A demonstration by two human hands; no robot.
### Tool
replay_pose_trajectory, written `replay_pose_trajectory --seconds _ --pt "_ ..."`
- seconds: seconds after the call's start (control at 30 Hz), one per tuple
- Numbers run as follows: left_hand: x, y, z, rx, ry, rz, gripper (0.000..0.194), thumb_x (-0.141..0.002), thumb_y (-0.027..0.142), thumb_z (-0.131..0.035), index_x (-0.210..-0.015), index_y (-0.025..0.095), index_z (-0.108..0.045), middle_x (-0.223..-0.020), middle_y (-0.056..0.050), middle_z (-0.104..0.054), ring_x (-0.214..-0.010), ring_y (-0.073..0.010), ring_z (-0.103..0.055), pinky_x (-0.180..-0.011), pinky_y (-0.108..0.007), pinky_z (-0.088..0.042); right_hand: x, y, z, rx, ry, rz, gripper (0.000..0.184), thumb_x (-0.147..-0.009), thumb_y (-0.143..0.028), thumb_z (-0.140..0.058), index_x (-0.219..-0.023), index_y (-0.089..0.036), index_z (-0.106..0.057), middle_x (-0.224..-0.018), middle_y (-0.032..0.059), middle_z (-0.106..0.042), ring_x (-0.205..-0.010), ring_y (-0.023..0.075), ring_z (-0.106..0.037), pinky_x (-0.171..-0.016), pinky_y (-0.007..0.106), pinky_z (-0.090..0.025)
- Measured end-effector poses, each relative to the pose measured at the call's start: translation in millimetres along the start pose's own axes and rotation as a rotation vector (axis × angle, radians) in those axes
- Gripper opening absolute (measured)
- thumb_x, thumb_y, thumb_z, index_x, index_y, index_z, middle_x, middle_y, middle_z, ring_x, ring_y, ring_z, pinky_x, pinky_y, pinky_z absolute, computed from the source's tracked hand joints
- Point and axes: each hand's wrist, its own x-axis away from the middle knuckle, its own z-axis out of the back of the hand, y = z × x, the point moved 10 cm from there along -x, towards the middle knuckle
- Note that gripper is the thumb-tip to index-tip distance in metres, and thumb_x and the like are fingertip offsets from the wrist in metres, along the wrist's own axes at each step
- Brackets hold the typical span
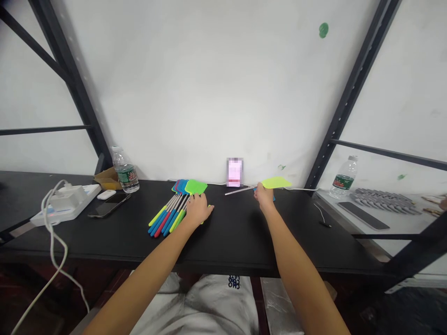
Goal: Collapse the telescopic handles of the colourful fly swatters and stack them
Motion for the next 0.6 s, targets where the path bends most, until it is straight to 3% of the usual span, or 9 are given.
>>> replay_pose_trajectory --seconds 0.23,0.33,0.47,0.6 --pt "0 2 -9.5 0.010 -0.140 -0.028 0.035 -0.087 0.041 -0.056 -0.105 0.012 -0.060 -0.109 -0.020 -0.062 -0.105 -0.0323 -0.058 -0.081 -0.037 -0.043 -1 2 -1 -0.013 -0.012 0.017 0.025 -0.068 -0.020 -0.058 -0.062 -0.024 -0.035 -0.047 -0.0061 -0.035 -0.038 0.0093 -0.033 -0.032 0.022 -0.024" --pt "2 13 -14.4 0.058 -0.197 -0.125 0.026 -0.090 0.037 -0.053 -0.098 0.014 -0.061 -0.105 -0.017 -0.064 -0.102 -0.0298 -0.060 -0.078 -0.034 -0.044 -1 2 -4 -0.016 -0.025 0.014 0.026 -0.067 -0.020 -0.059 -0.062 -0.025 -0.034 -0.047 -0.0062 -0.034 -0.038 0.0093 -0.033 -0.032 0.022 -0.022" --pt "4 31 -12.7 0.163 -0.172 -0.274 0.019 -0.092 0.034 -0.050 -0.088 0.018 -0.058 -0.102 -0.011 -0.064 -0.097 -0.0246 -0.061 -0.073 -0.031 -0.043 2 2 -8 -0.014 -0.060 0.007 0.029 -0.066 -0.021 -0.059 -0.061 -0.025 -0.031 -0.044 -0.0074 -0.030 -0.037 0.0093 -0.030 -0.031 0.022 -0.020" --pt "4 36 -11.0 0.224 -0.154 -0.310 0.017 -0.094 0.032 -0.046 -0.087 0.019 -0.055 -0.097 -0.007 -0.064 -0.092 -0.0208 -0.060 -0.070 -0.029 -0.042 4 3 -13 0.015 -0.107 0.000 0.028 -0.066 -0.023 -0.061 -0.061 -0.024 -0.033 -0.042 -0.0070 -0.033 -0.038 0.0090 -0.034 -0.031 0.021 -0.022"
